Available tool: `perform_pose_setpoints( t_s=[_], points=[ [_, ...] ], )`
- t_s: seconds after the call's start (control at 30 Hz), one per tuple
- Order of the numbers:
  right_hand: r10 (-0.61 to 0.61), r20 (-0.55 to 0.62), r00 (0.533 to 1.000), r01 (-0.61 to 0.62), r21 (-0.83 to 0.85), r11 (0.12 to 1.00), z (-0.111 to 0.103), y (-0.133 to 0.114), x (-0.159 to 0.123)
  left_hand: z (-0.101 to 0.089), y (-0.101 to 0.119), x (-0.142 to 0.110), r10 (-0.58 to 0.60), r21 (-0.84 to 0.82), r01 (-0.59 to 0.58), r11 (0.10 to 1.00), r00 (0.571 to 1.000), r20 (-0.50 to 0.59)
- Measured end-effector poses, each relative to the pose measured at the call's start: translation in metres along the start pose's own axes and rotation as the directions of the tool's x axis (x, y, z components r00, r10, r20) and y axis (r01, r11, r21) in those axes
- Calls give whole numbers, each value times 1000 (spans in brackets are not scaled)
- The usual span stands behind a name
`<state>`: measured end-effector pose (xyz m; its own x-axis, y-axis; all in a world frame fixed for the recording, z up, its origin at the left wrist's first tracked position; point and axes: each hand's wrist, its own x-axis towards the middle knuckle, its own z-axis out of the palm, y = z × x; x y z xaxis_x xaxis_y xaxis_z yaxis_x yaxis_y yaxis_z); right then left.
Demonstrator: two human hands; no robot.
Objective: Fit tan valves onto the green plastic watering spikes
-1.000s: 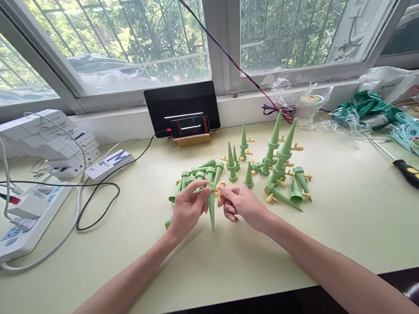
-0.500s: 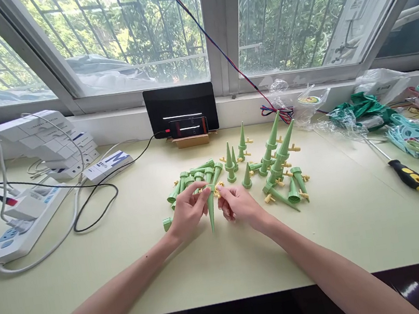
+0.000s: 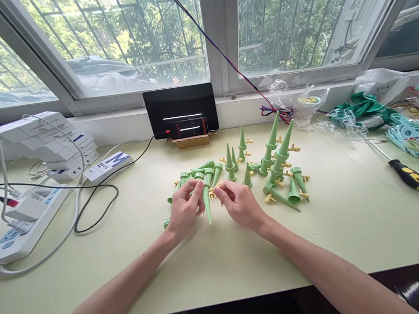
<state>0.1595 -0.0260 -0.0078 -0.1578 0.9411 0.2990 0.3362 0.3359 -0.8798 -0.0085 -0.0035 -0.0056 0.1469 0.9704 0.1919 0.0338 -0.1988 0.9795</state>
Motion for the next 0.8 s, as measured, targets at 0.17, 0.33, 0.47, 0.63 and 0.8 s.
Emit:
perform_pose_setpoints(
  t_s=[0.17,0.33,0.47,0.63,0.8],
  points=[
    [-46,-2,999,46,-58,997,0,0,1,1,1,-1,14,8,-15,1000,1000,21],
    [-78,-11,997,77,-82,994,1,3,1,1,-2,-1,26,10,-26,1000,999,33],
    [-72,-8,997,71,-86,994,2,6,0,0,-5,-1,34,3,-34,999,998,47],
    [-52,-22,998,50,-85,995,2,7,-1,1,-8,-1,49,13,-50,999,997,63],
    [105,29,994,-107,51,993,1,3,0,1,-8,-4,72,54,-75,996,996,55]
  ],
)
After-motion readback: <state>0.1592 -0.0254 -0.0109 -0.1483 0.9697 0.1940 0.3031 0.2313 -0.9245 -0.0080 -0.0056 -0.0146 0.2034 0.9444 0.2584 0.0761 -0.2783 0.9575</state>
